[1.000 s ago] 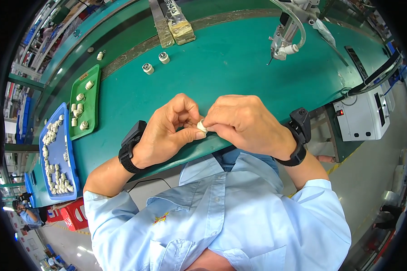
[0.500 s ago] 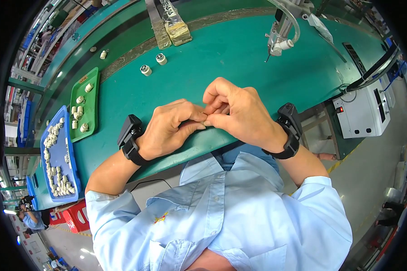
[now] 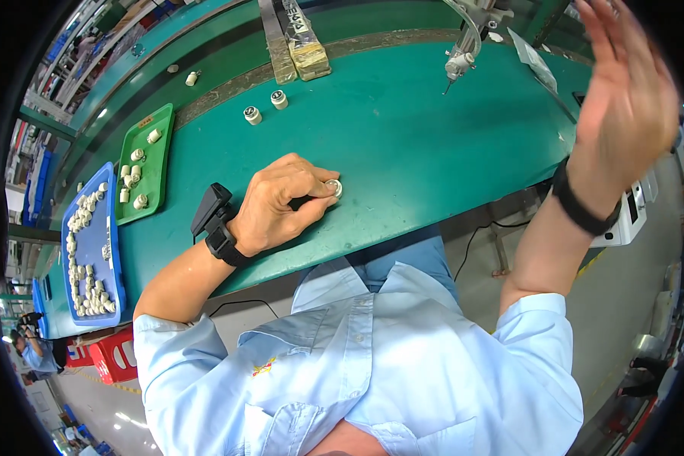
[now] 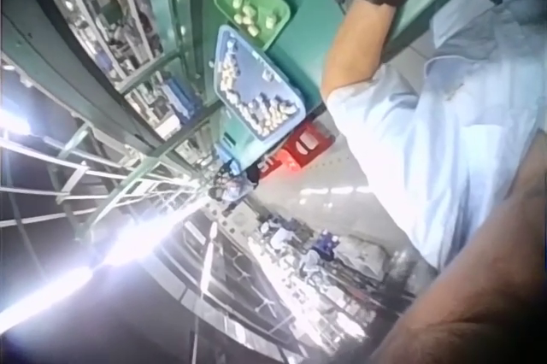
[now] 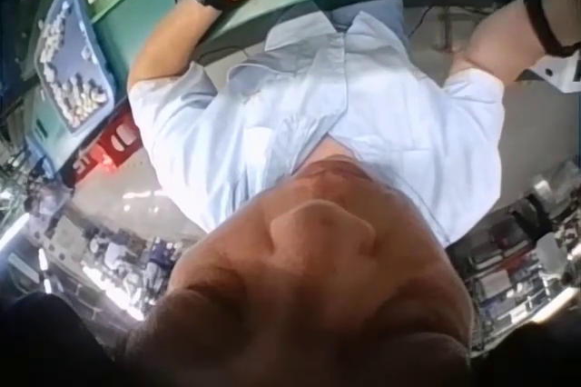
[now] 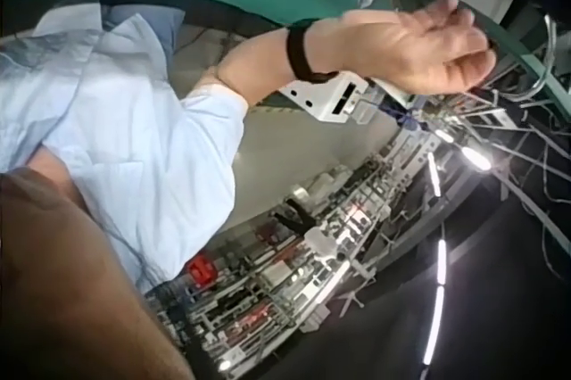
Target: The person picks up a white component and a small metal piece by hand, fits them together, and secures them using a handheld power tool. This process is repeated for several units before the person moves a tray of components aside.
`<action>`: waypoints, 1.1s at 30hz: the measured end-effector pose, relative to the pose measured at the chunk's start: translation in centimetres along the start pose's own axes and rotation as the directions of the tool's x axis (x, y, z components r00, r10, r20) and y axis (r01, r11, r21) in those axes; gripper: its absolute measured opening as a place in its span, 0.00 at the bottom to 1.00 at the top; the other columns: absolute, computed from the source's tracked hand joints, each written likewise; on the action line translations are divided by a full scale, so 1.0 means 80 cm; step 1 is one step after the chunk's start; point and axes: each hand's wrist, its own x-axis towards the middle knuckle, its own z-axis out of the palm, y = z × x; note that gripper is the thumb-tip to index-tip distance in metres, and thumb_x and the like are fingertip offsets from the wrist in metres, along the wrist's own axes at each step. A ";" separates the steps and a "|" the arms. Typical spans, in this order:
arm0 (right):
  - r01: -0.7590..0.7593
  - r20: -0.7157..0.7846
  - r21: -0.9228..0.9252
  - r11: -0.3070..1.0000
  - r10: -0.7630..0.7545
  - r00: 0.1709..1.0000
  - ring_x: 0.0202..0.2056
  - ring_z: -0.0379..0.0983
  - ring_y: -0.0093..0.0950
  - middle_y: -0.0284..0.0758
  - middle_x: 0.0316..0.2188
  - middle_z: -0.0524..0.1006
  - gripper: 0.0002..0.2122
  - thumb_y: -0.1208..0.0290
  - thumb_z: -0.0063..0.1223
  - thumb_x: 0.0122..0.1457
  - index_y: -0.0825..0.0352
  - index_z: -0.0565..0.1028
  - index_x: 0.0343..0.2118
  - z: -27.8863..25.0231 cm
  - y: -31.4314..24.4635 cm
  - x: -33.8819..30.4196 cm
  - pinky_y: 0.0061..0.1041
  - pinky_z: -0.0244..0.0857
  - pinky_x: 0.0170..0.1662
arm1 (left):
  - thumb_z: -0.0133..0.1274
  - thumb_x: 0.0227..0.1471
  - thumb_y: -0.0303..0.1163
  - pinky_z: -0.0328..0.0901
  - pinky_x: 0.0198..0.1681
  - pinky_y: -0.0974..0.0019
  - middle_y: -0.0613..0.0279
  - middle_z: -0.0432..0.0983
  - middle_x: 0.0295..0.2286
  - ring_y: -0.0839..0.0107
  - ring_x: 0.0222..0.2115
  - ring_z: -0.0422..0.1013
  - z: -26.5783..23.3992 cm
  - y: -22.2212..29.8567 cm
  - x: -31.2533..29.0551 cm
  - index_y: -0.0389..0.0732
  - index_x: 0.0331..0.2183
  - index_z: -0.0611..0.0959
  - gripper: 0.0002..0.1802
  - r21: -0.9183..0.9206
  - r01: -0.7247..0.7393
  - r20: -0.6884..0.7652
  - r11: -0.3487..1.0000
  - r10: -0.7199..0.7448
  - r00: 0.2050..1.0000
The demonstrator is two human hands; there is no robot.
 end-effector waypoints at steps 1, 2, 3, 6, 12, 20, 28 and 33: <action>-0.149 0.034 0.091 0.985 0.146 0.989 0.38 0.76 0.32 0.53 0.45 0.76 0.12 0.78 0.47 0.65 0.82 0.73 0.45 0.011 0.005 0.008 0.29 0.72 0.43 | 0.63 0.45 0.24 0.68 0.36 0.59 0.56 0.82 0.27 0.60 0.31 0.78 0.000 0.000 -0.001 0.38 0.26 0.81 0.05 0.002 -0.002 -0.010 1.000 0.002 1.000; -0.145 0.042 0.095 0.985 0.141 0.989 0.38 0.76 0.32 0.53 0.45 0.76 0.12 0.78 0.47 0.65 0.82 0.73 0.45 0.018 0.014 0.015 0.29 0.72 0.43 | 0.63 0.45 0.24 0.68 0.36 0.60 0.56 0.82 0.27 0.61 0.31 0.78 0.001 -0.001 -0.002 0.38 0.25 0.82 0.04 0.005 0.014 -0.012 1.000 -0.014 1.000; -0.202 0.181 0.013 0.979 0.196 0.964 0.33 0.76 0.27 0.45 0.40 0.77 0.16 0.66 0.51 0.65 0.76 0.72 0.46 0.026 0.023 0.021 0.25 0.72 0.37 | 0.62 0.46 0.25 0.67 0.36 0.60 0.57 0.82 0.27 0.61 0.30 0.78 0.002 -0.003 -0.004 0.38 0.25 0.82 0.04 0.009 0.033 -0.016 0.999 -0.033 0.999; -0.231 0.351 -0.065 0.971 0.239 0.905 0.31 0.76 0.23 0.38 0.37 0.77 0.23 0.52 0.54 0.64 0.71 0.70 0.47 0.044 0.033 0.028 0.22 0.73 0.33 | 0.62 0.46 0.25 0.67 0.36 0.61 0.57 0.83 0.27 0.62 0.29 0.78 0.003 -0.002 -0.004 0.39 0.25 0.82 0.04 0.015 0.062 -0.033 0.998 -0.062 0.998; -0.194 0.486 0.025 0.981 0.158 0.859 0.34 0.78 0.24 0.39 0.40 0.77 0.24 0.52 0.53 0.65 0.71 0.71 0.50 0.067 0.043 0.033 0.23 0.75 0.36 | 0.62 0.45 0.26 0.67 0.36 0.61 0.58 0.83 0.27 0.61 0.28 0.77 0.006 0.002 -0.004 0.40 0.24 0.82 0.04 0.015 0.111 -0.051 0.994 -0.110 0.993; -0.183 0.380 -0.073 0.980 0.197 0.904 0.20 0.73 0.19 0.33 0.21 0.76 0.14 0.62 0.55 0.63 0.71 0.75 0.38 0.109 0.015 -0.015 0.16 0.69 0.24 | 0.60 0.44 0.25 0.68 0.38 0.61 0.59 0.83 0.27 0.61 0.27 0.77 0.006 0.000 -0.003 0.40 0.22 0.81 0.03 -0.015 0.150 -0.030 0.989 -0.150 0.988; -0.297 0.263 -0.107 0.949 0.315 0.912 0.14 0.67 0.19 0.32 0.15 0.73 0.14 0.63 0.57 0.61 0.72 0.75 0.35 0.153 -0.035 -0.078 0.16 0.63 0.18 | 0.60 0.44 0.25 0.69 0.39 0.59 0.58 0.83 0.26 0.59 0.27 0.77 0.003 0.003 -0.001 0.40 0.23 0.81 0.03 -0.023 0.135 -0.033 0.991 -0.135 0.990; -0.352 0.247 -0.097 0.931 0.365 0.897 0.13 0.66 0.19 0.32 0.14 0.72 0.14 0.63 0.57 0.60 0.73 0.75 0.33 0.157 -0.042 -0.089 0.16 0.62 0.18 | 0.60 0.43 0.24 0.70 0.39 0.59 0.58 0.83 0.26 0.59 0.28 0.78 -0.002 0.010 0.003 0.39 0.23 0.81 0.02 0.007 0.182 0.010 0.983 -0.182 0.983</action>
